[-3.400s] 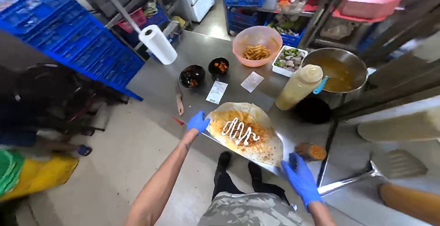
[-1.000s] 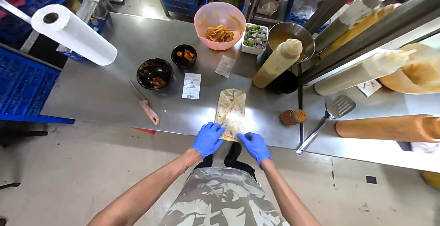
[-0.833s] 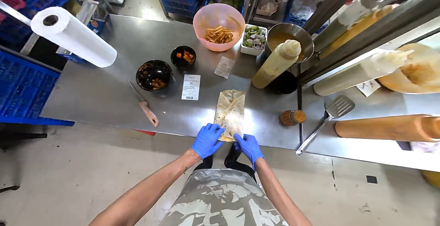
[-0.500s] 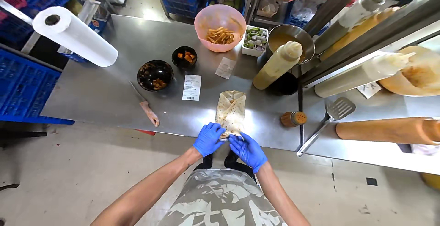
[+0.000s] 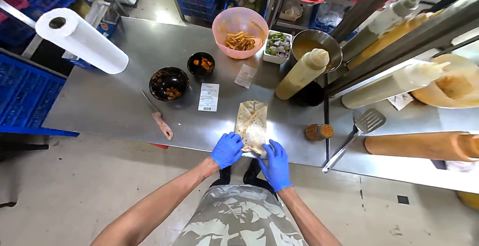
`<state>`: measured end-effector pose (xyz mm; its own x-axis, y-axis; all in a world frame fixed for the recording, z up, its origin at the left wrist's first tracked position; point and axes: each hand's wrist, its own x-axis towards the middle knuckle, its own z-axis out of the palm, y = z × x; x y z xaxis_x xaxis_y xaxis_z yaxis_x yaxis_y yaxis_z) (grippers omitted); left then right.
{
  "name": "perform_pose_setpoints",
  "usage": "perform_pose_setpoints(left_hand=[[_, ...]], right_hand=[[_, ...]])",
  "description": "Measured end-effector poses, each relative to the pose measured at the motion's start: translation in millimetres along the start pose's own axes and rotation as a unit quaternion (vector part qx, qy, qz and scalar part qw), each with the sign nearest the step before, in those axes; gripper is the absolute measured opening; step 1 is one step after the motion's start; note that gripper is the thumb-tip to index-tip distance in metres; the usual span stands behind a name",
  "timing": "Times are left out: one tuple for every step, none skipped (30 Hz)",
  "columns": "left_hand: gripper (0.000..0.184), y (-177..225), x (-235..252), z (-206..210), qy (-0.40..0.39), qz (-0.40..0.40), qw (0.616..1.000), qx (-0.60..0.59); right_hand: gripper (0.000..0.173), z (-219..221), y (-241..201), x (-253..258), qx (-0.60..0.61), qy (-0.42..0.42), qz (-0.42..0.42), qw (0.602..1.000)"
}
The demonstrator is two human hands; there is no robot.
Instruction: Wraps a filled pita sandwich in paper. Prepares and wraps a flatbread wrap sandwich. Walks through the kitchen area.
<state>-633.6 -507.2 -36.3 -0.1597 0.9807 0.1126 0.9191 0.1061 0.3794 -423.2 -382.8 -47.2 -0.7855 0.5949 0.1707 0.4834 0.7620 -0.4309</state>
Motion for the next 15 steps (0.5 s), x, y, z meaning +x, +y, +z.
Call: perform_pose_setpoints(left_hand=[[0.014, 0.0, -0.1, 0.1, 0.001, 0.003, 1.0, 0.002], [0.014, -0.9, -0.7, 1.3, 0.008, 0.01, 1.0, 0.006], [0.014, -2.3, -1.7, 3.4, 0.02, 0.019, 1.0, 0.012], [0.015, -3.9, -3.3, 4.9, 0.03, 0.026, 0.999, 0.019], [0.018, -5.8, -5.8, 6.4, 0.04, 0.03, 0.998, 0.029], [0.021, -7.5, -8.6, 7.8, 0.045, 0.029, 0.998, 0.038], [0.024, -9.2, -10.7, 9.0, 0.05, 0.025, 0.997, 0.044], [0.025, -11.1, -10.9, 8.9, 0.057, 0.023, 0.997, 0.046], [0.024, -12.9, -9.9, 8.1, 0.064, 0.023, 0.997, 0.048], [0.022, -14.5, -8.9, 7.4, 0.071, 0.029, 0.996, 0.047], [0.018, -16.1, -8.3, 7.1, 0.076, 0.038, 0.996, 0.041], [0.014, -17.3, -6.9, 6.3, 0.075, 0.047, 0.996, 0.029], [0.012, -17.5, -4.6, 4.7, 0.067, 0.053, 0.996, 0.018], [0.01, -16.0, -1.6, 1.3, 0.049, 0.052, 0.997, 0.005], [0.01, -14.4, 1.7, -2.4, 0.03, 0.051, 0.998, -0.011]], right_hand=[[0.042, 5.1, 3.3, 3.9, -0.014, 0.002, -0.038, 0.999], [0.03, 10.1, 5.9, 8.3, -0.023, 0.004, -0.066, 0.998], [0.021, 13.8, 7.9, 12.6, -0.025, 0.006, -0.082, 0.996], [0.015, 15.8, 8.7, 16.9, -0.02, 0.008, -0.088, 0.996], [0.013, 16.9, 9.1, 19.9, -0.008, 0.011, -0.09, 0.996], [0.012, 17.8, 9.4, 20.8, 0.005, 0.013, -0.09, 0.996], [0.011, 18.5, 9.8, 20.8, 0.016, 0.013, -0.09, 0.996], [0.011, 18.6, 10.3, 20.6, 0.026, 0.013, -0.091, 0.995], [0.011, 18.7, 11.1, 20.5, 0.034, 0.013, -0.094, 0.995], [0.011, 19.0, 12.3, 20.0, 0.038, 0.013, -0.099, 0.994], [0.011, 19.6, 14.0, 19.2, 0.038, 0.011, -0.106, 0.994], [0.011, 20.4, 16.3, 19.2, 0.033, 0.011, -0.115, 0.993], [0.011, 20.3, 18.6, 20.0, 0.025, 0.009, -0.123, 0.992], [0.011, 18.8, 20.2, 21.7, 0.019, 0.003, -0.129, 0.992], [0.011, 15.7, 20.8, 24.4, 0.012, -0.013, -0.13, 0.991]])
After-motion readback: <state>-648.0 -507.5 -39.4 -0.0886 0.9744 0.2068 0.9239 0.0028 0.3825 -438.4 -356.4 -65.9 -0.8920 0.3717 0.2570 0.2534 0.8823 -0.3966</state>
